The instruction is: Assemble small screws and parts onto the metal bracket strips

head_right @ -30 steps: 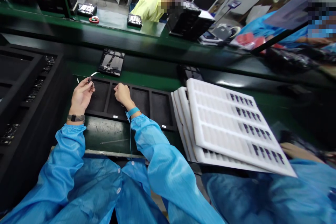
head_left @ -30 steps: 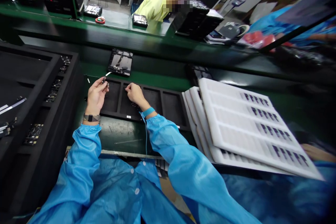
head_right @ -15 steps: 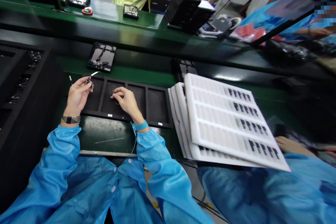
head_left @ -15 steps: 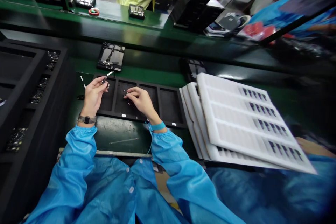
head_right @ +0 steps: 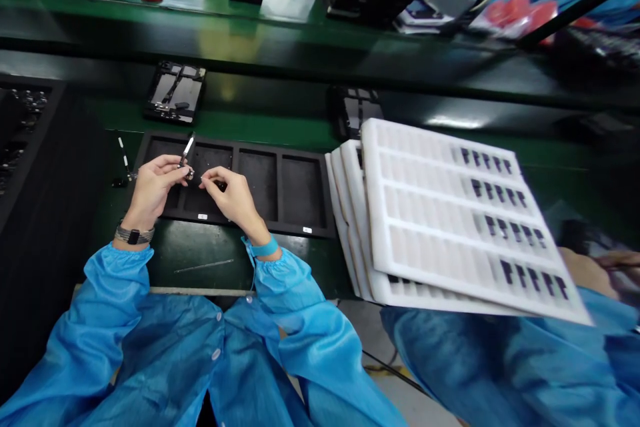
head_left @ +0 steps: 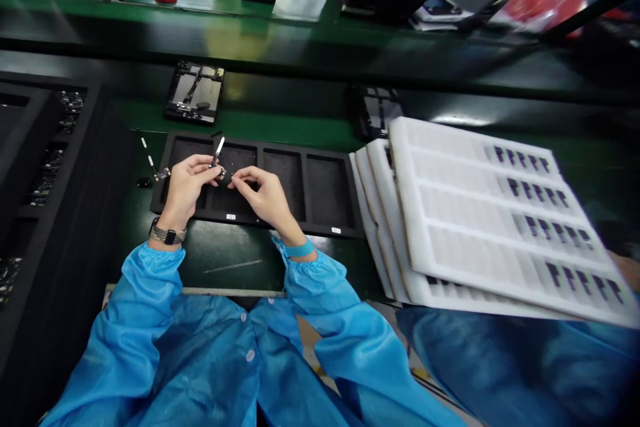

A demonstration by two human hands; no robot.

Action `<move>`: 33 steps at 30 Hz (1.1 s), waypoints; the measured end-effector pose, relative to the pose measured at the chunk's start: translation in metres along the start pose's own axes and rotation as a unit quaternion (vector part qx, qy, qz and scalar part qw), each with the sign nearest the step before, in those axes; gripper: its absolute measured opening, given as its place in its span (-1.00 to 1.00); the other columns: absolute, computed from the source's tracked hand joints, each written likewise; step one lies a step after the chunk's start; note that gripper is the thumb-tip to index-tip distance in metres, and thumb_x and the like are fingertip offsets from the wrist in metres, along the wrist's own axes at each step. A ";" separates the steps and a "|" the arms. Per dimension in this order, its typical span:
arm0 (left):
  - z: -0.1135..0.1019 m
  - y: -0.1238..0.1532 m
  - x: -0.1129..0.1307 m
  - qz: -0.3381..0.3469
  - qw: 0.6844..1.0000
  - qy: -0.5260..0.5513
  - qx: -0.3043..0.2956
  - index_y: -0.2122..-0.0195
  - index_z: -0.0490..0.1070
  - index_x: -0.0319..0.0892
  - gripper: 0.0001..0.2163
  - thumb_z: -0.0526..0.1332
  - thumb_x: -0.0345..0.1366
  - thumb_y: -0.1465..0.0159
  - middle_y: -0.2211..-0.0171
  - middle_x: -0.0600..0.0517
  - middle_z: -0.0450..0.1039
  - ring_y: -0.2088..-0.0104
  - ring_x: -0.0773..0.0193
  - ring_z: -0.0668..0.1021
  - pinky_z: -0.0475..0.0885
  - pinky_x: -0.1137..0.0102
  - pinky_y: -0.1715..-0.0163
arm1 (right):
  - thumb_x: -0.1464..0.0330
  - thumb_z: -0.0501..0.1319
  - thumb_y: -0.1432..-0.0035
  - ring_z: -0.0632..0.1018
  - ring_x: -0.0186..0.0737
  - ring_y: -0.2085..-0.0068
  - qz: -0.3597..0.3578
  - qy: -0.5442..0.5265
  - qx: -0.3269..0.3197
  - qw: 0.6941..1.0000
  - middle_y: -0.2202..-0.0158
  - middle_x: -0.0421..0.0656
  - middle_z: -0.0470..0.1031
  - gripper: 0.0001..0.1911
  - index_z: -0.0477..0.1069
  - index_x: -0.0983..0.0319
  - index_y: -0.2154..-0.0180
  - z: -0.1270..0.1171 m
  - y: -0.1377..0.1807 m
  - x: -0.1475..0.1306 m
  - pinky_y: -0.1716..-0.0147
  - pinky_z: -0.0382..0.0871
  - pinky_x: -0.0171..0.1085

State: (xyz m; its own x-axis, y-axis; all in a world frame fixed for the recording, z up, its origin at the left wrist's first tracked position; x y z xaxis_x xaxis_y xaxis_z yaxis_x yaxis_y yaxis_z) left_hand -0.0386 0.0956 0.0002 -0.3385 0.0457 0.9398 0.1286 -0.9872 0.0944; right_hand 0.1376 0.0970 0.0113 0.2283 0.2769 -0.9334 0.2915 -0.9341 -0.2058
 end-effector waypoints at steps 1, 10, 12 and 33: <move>0.002 0.001 -0.001 -0.004 1.000 -0.007 0.000 0.31 0.60 -0.24 -0.73 0.58 -0.37 0.03 0.33 -0.04 0.65 0.37 0.29 0.63 0.51 0.43 0.40 | 0.18 0.31 -0.35 0.72 -0.10 0.20 0.005 -0.001 -0.002 1.000 0.27 -0.09 0.73 -0.79 0.56 0.19 0.24 0.001 0.001 -0.001 0.08 0.58 -0.15; 0.005 0.004 -0.003 -0.022 0.998 -0.052 -0.003 0.34 0.58 -0.25 -0.71 0.60 -0.38 0.05 0.43 0.00 0.62 0.49 0.29 0.60 0.49 0.40 0.45 | 0.20 0.32 -0.33 0.69 -0.13 0.23 0.007 0.000 -0.010 1.000 0.29 -0.12 0.71 -0.80 0.54 0.18 0.29 0.004 0.002 -0.006 0.14 0.56 -0.18; 0.005 0.004 -0.003 -0.023 0.998 -0.065 -0.006 0.34 0.58 -0.24 -0.71 0.61 -0.38 0.05 0.46 0.01 0.60 0.50 0.28 0.59 0.47 0.40 0.47 | 0.25 0.31 -0.33 0.69 -0.13 0.24 0.000 0.004 -0.010 1.000 0.30 -0.13 0.70 -0.84 0.54 0.18 0.29 0.003 0.003 -0.006 0.15 0.53 -0.19; 0.008 0.007 -0.004 -0.040 0.997 -0.068 -0.019 0.34 0.56 -0.23 -0.68 0.63 -0.36 0.05 0.48 0.02 0.61 0.51 0.27 0.60 0.49 0.38 0.47 | 0.35 0.28 -0.34 0.65 -0.11 0.23 -0.013 0.158 0.003 0.987 0.28 -0.18 0.71 -0.88 0.55 0.13 0.30 -0.001 0.009 -0.020 0.00 0.43 -0.12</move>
Point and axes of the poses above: each hand's wrist, its own y-axis away from the middle knuckle, its own z-axis out of the palm, x = y × z, the point moved 8 cm from there along -y, towards the middle knuckle
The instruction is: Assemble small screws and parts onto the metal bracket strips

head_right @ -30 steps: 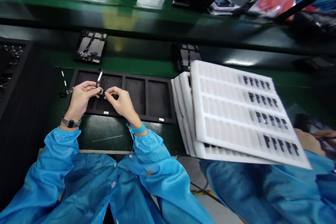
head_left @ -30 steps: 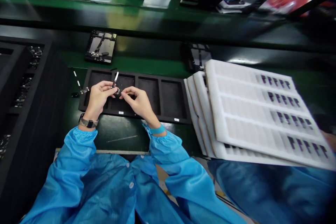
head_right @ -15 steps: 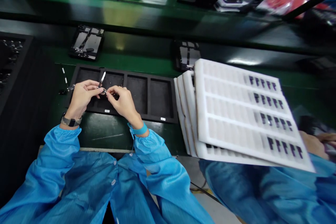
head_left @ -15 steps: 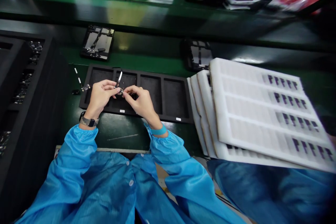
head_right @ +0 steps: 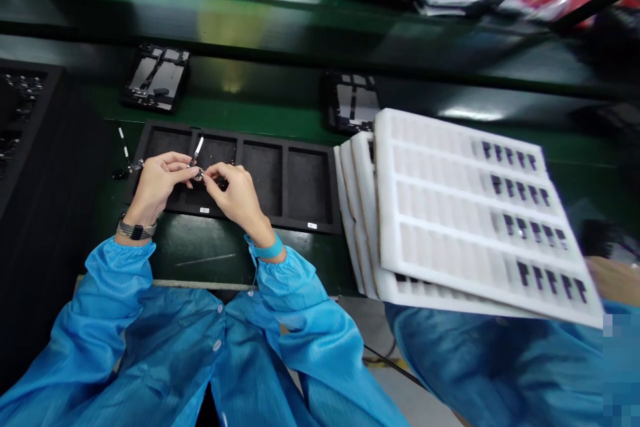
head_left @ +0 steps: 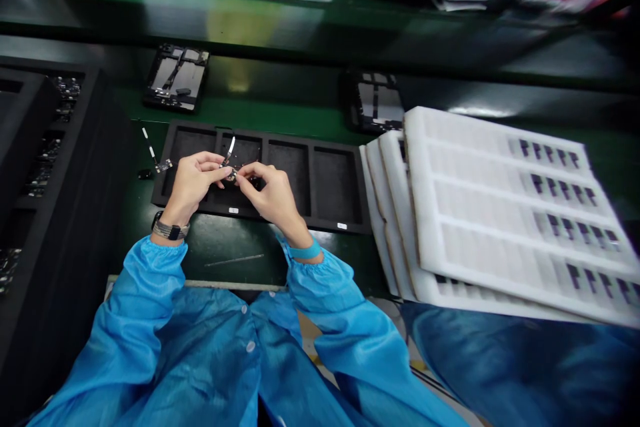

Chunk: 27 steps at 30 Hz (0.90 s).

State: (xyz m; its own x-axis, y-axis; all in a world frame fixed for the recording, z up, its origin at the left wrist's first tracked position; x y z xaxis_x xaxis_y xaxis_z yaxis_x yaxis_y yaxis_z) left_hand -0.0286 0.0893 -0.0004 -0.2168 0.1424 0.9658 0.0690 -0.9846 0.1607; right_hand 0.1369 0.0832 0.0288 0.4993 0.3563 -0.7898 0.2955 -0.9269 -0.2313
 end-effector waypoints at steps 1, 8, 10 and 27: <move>0.000 0.000 0.000 -0.001 1.000 0.000 -0.001 0.33 0.56 -0.22 -0.68 0.64 -0.35 0.05 0.48 0.02 0.61 0.51 0.27 0.60 0.49 0.38 0.47 | 0.35 0.27 -0.34 0.65 -0.11 0.23 0.000 0.000 -0.001 1.000 0.28 -0.18 0.71 -0.87 0.55 0.13 0.30 0.000 0.000 0.000 0.00 0.43 -0.13; 0.000 0.001 0.001 -0.003 1.000 0.002 0.002 0.34 0.57 -0.23 -0.67 0.64 -0.34 0.07 0.49 0.03 0.61 0.53 0.28 0.59 0.49 0.37 0.47 | 0.37 0.28 -0.33 0.65 -0.11 0.24 -0.005 -0.004 0.002 1.000 0.30 -0.18 0.69 -0.88 0.56 0.14 0.30 -0.003 0.001 -0.001 0.01 0.42 -0.13; 0.000 0.001 0.001 -0.002 1.000 -0.001 0.003 0.34 0.57 -0.23 -0.68 0.63 -0.35 0.06 0.49 0.03 0.61 0.53 0.28 0.59 0.49 0.37 0.46 | 0.36 0.28 -0.34 0.65 -0.10 0.24 -0.001 0.003 0.001 1.000 0.29 -0.18 0.70 -0.88 0.56 0.14 0.30 -0.003 0.001 -0.001 0.00 0.42 -0.13; 0.006 0.001 0.000 -0.001 0.999 -0.022 -0.041 0.33 0.57 -0.22 -0.68 0.62 -0.34 0.05 0.50 0.03 0.60 0.55 0.28 0.57 0.47 0.37 0.47 | 0.05 0.46 -0.22 0.74 -0.05 0.20 0.069 -0.249 -0.072 0.963 0.29 -0.09 0.73 -0.66 0.60 0.19 0.28 0.007 -0.002 0.021 0.05 0.62 -0.09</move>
Point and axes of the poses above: each hand's wrist, its own y-axis away from the middle knuckle, its own z-axis out of the palm, x = y × z, the point moved 8 cm from there along -y, towards the middle knuckle
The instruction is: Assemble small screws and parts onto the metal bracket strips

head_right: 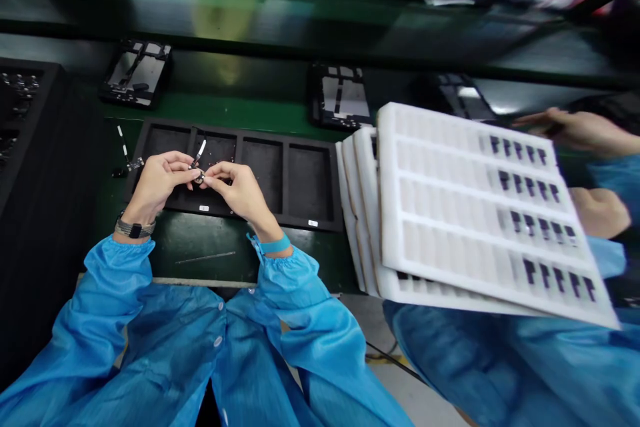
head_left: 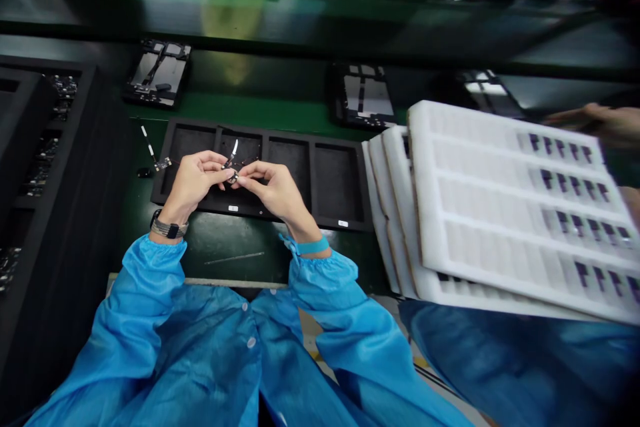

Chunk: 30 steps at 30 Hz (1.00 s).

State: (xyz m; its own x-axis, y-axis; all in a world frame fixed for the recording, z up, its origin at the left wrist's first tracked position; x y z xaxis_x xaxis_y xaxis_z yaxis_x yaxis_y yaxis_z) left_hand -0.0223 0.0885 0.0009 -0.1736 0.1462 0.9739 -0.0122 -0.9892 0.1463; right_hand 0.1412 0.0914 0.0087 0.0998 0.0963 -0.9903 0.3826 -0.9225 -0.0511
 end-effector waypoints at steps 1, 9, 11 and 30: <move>0.000 0.000 0.000 -0.001 1.000 -0.001 -0.004 0.32 0.56 -0.22 -0.67 0.62 -0.33 0.06 0.49 0.03 0.59 0.54 0.28 0.58 0.47 0.37 0.47 | 0.04 0.47 -0.21 0.74 -0.05 0.20 0.001 -0.005 -0.005 1.000 0.29 -0.09 0.73 -0.65 0.60 0.19 0.29 0.000 0.000 0.000 0.05 0.62 -0.09; 0.001 0.000 -0.001 0.003 1.000 -0.022 -0.014 0.31 0.55 -0.23 -0.68 0.62 -0.35 0.01 0.48 0.03 0.60 0.53 0.28 0.60 0.53 0.34 0.43 | 0.07 0.46 -0.23 0.72 -0.08 0.23 -0.012 -0.013 -0.026 1.000 0.31 -0.08 0.71 -0.67 0.59 0.21 0.30 0.004 -0.001 0.003 0.08 0.60 -0.11; 0.000 0.001 0.005 0.029 0.998 -0.057 -0.001 0.30 0.55 -0.22 -0.73 0.59 -0.36 -0.06 0.48 0.03 0.59 0.53 0.27 0.60 0.53 0.32 0.44 | 0.11 0.43 -0.27 0.70 -0.10 0.22 -0.022 0.010 -0.018 1.000 0.29 -0.09 0.71 -0.70 0.58 0.21 0.28 0.003 -0.003 -0.002 0.09 0.58 -0.12; 0.147 -0.137 0.139 0.395 0.747 -0.529 0.082 -0.20 0.46 -0.20 -0.62 0.17 -0.47 -0.37 -0.12 0.03 0.62 -0.14 0.31 0.56 0.41 0.28 -0.28 | 0.44 0.35 -0.33 0.44 -0.01 0.09 -0.092 0.414 -0.022 0.906 0.09 -0.06 0.51 -0.97 0.52 0.23 0.21 0.070 0.147 0.020 0.15 0.44 -0.07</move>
State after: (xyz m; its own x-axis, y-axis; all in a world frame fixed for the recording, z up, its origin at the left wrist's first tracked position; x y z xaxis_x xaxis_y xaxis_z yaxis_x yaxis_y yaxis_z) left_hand 0.0999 0.2461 0.1414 0.8135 -0.4668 0.3470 -0.1814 -0.7705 -0.6111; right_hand 0.1354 -0.0681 -0.0276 0.6781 0.5099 -0.5293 0.4963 -0.8489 -0.1820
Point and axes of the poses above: each hand's wrist, its own y-axis away from the middle knuckle, its own z-axis out of the palm, x = y × z, the point moved 8 cm from there along -y, towards the middle knuckle
